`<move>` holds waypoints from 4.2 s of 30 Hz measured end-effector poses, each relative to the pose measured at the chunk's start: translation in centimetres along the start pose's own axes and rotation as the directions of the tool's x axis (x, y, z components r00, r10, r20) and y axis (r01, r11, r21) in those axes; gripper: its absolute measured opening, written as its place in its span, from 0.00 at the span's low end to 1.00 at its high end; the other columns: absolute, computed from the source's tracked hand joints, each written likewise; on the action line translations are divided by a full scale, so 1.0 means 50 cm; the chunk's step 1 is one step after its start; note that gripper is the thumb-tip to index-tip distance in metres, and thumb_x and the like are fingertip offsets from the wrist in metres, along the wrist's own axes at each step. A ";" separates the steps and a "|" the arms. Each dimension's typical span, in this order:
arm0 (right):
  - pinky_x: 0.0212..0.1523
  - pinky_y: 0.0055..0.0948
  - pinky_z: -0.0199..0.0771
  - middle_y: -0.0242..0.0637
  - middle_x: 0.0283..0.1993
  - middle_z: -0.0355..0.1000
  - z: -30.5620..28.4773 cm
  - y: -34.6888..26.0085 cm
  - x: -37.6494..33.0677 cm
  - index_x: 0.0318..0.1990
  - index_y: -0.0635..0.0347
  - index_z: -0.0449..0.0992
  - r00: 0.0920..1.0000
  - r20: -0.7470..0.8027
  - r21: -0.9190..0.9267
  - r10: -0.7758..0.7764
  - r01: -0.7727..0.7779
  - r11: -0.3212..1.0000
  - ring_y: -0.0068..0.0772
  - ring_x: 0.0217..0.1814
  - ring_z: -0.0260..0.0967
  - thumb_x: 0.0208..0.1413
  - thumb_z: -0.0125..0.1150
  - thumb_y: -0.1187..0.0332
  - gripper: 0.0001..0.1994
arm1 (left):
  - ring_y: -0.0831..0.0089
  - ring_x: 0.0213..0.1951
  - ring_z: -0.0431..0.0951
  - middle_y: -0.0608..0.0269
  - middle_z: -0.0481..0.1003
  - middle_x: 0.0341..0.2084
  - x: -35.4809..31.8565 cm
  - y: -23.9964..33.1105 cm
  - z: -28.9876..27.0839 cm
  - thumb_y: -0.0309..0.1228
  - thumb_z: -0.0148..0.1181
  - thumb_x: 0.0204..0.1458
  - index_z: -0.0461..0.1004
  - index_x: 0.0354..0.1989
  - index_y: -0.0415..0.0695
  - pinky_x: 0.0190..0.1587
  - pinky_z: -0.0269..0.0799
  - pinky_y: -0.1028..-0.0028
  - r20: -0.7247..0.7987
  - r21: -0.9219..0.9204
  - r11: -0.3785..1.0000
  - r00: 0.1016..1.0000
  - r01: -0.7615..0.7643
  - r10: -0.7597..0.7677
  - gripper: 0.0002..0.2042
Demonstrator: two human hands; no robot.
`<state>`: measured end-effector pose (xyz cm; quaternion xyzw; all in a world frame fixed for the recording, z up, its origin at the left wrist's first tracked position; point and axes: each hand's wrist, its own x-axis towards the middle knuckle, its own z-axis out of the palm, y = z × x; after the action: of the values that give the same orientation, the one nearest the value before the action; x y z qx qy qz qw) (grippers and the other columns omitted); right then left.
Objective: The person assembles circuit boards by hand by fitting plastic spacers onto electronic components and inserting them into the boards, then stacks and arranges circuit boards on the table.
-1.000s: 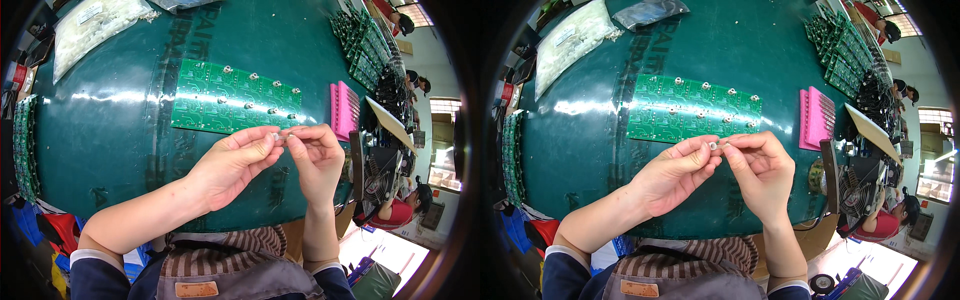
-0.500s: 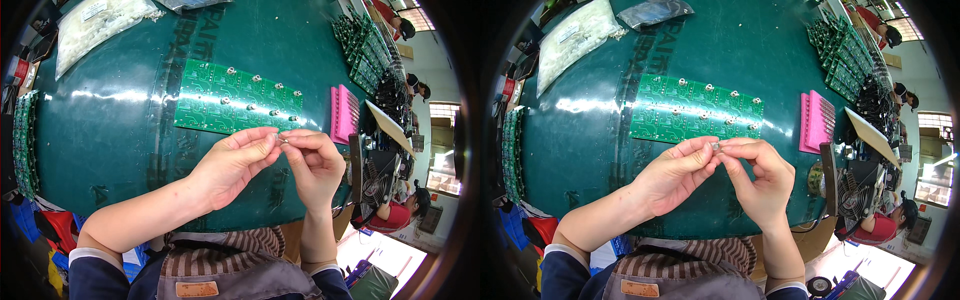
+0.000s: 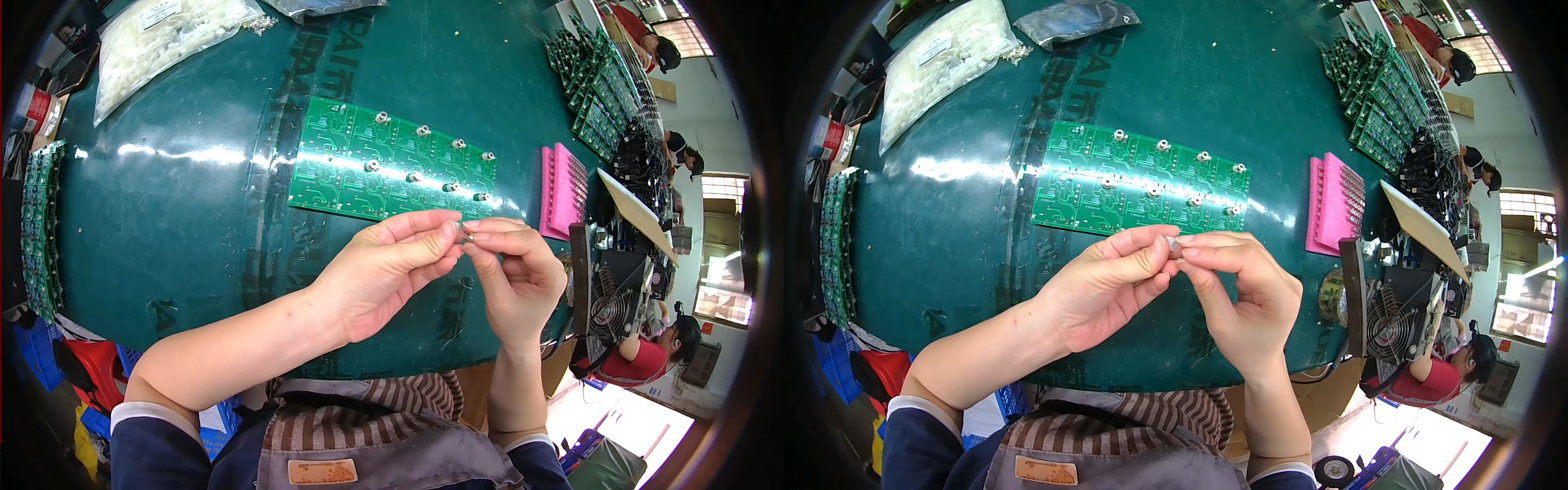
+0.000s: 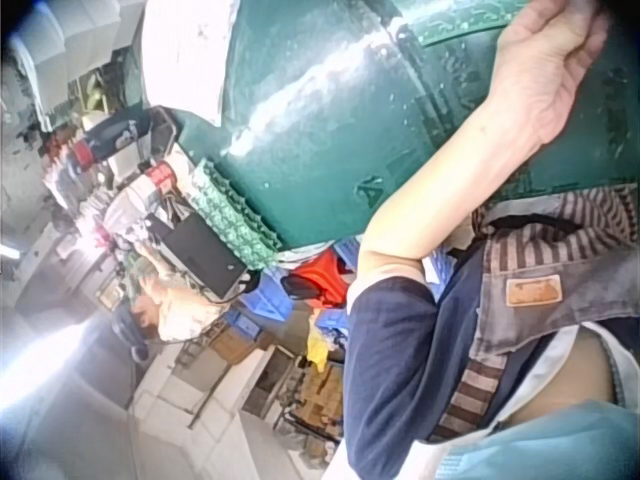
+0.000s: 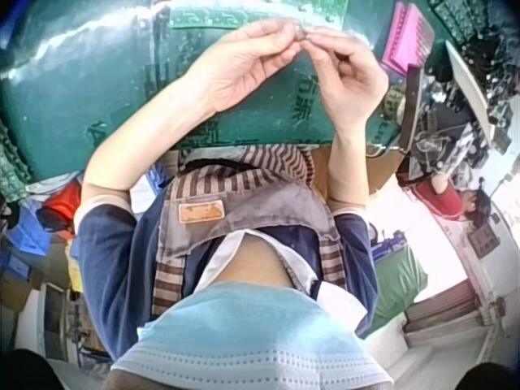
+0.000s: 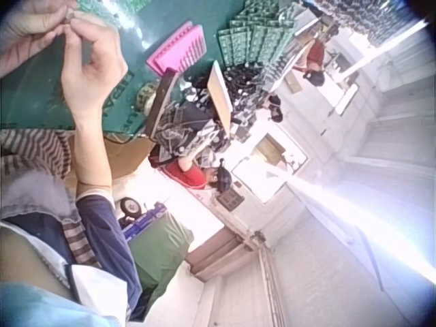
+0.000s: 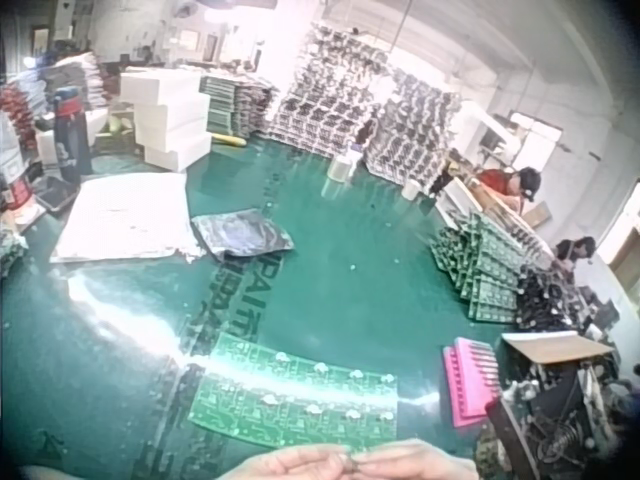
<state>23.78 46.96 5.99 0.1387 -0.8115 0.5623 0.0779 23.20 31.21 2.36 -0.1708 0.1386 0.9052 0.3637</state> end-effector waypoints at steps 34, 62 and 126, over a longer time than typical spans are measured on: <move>0.35 0.23 0.73 0.38 0.29 0.77 0.186 0.089 0.260 0.33 0.61 0.79 0.951 0.303 -0.315 0.066 0.035 0.948 0.26 0.32 0.75 0.47 0.61 0.72 0.06 | 0.63 0.50 0.70 0.42 0.64 0.49 -0.004 0.005 0.007 0.26 0.36 0.60 0.52 0.55 0.28 0.55 0.67 0.71 -0.128 0.080 0.996 0.991 0.046 -0.036 0.17; 0.34 0.23 0.72 0.36 0.29 0.76 0.204 0.095 0.230 0.32 0.61 0.78 0.977 0.206 -0.308 -0.060 0.123 0.943 0.26 0.32 0.75 0.46 0.61 0.72 0.05 | 0.80 0.33 0.71 0.65 0.71 0.31 -0.001 -0.010 -0.011 0.37 0.53 0.56 0.69 0.42 0.38 0.36 0.69 0.80 -0.196 0.135 0.991 0.979 -0.023 0.050 0.14; 0.44 0.24 0.73 0.43 0.39 0.71 0.043 0.003 0.032 0.37 0.72 0.70 1.000 -0.019 0.166 0.011 -0.007 0.986 0.29 0.41 0.72 0.50 0.55 0.85 0.06 | 0.81 0.41 0.73 0.67 0.72 0.38 -0.010 0.025 0.012 0.31 0.53 0.55 0.69 0.44 0.39 0.48 0.70 0.84 -0.005 0.035 0.990 0.991 -0.134 0.134 0.11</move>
<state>22.26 44.78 5.56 0.1353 -0.7615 0.6298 0.0717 22.52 30.25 3.28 -0.1578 0.1669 0.9244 0.3044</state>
